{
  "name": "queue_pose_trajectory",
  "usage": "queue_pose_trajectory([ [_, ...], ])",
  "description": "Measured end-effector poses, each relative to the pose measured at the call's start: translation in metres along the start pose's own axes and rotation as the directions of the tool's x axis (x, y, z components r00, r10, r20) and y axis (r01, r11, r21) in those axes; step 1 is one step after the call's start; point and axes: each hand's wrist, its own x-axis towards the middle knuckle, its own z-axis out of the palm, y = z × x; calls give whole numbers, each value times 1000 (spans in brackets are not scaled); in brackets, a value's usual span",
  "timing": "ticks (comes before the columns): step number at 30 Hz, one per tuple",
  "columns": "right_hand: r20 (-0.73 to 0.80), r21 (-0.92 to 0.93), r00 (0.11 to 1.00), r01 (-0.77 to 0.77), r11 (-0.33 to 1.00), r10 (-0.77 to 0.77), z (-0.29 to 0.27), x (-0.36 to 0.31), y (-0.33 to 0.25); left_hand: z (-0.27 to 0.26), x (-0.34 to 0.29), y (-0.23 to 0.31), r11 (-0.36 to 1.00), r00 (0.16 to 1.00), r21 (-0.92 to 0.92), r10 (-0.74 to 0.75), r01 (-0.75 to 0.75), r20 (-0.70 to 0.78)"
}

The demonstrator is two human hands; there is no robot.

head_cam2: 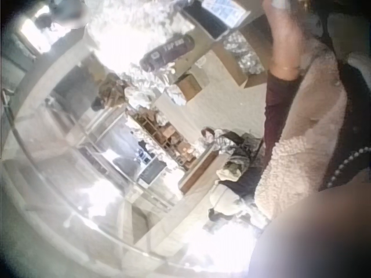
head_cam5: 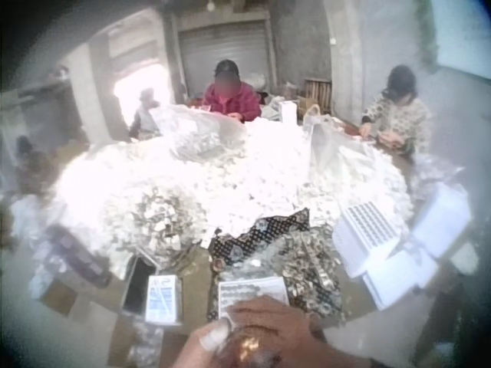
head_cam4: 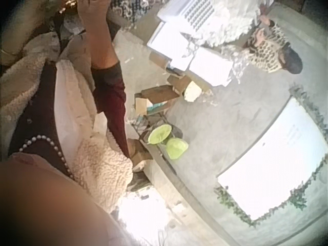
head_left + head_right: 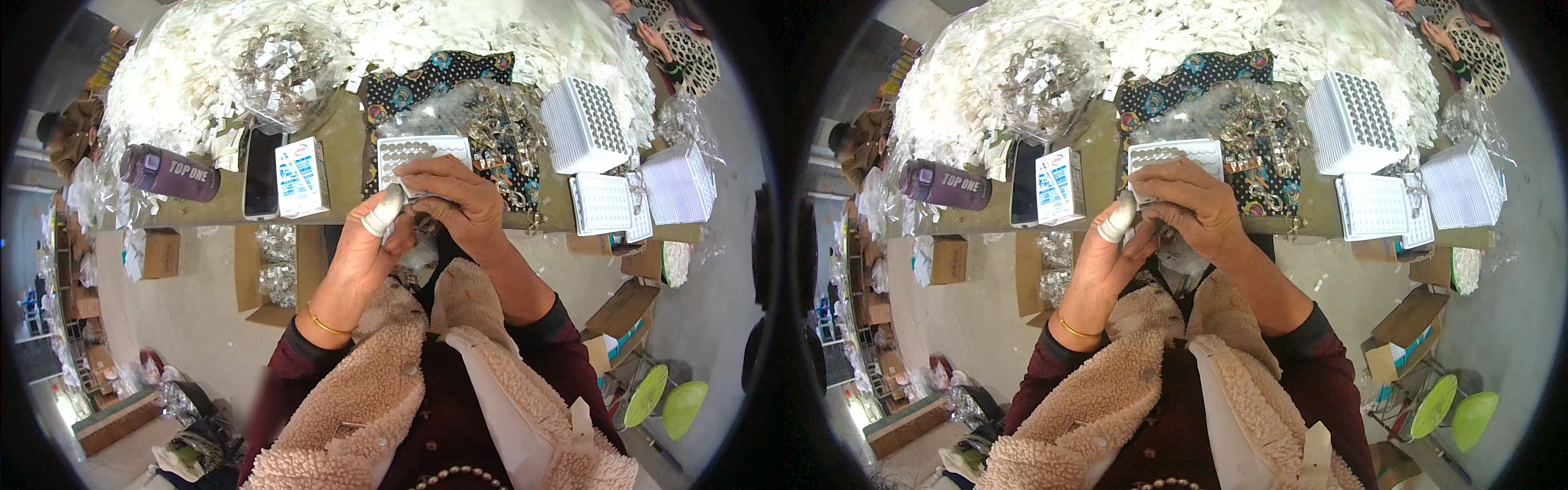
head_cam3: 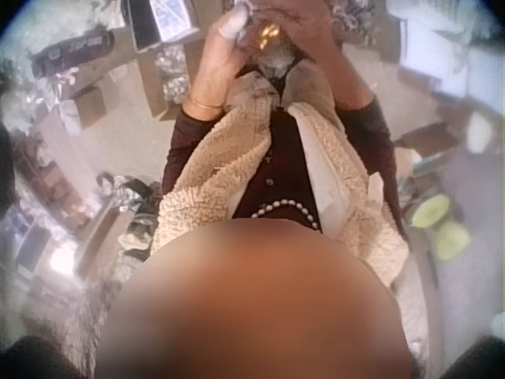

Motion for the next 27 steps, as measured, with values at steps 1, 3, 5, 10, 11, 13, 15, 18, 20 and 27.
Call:
queue_pose_trajectory([
  [1, -7, -33, 1000, -18, 999, 18, 3, 0, 0, 2, 0, -2, 999, 997, 22, 26, -25, -72],
  [3, -30, -117, 999, 10, 993, -13, 6, 0, 0, 6, 0, -5, 999, 994, 22, 47, -46, -94],
  [5, -37, -151, 998, 39, 988, -45, 6, 1, -1, 8, 1, -7, 999, 999, -17, 36, -36, 7],
  [10, -74, -166, 995, 54, 985, -67, 7, 3, -4, 9, 1, -8, 999, 1000, -39, 4, -5, -23],
  [11, -82, -242, 996, 25, 970, -46, 9, 3, -4, 8, 1, -9, 998, 999, -59, -9, 7, -40],
  [13, -85, -273, 993, 55, 960, -81, 10, 4, -3, 6, 0, -11, 993, 997, -117, -40, 32, -63],
  [15, -88, -271, 989, 94, 958, -122, 10, 5, -2, 3, 0, -13, 984, 987, -160, -100, 79, -123],
  [18, -62, -315, 989, 106, 943, -132, 9, 3, 0, 0, 0, -16, 971, 992, -216, -119, 106, -44],
  [20, -29, -379, 992, 99, 920, -119, 9, 4, 2, -1, 5, -15, 978, 990, -185, -115, 99, -78],
  [27, 120, -588, 991, 120, 800, -61, -24, 30, 30, -1, 1, 4, 991, 988, -131, 14, -34, -152],
])
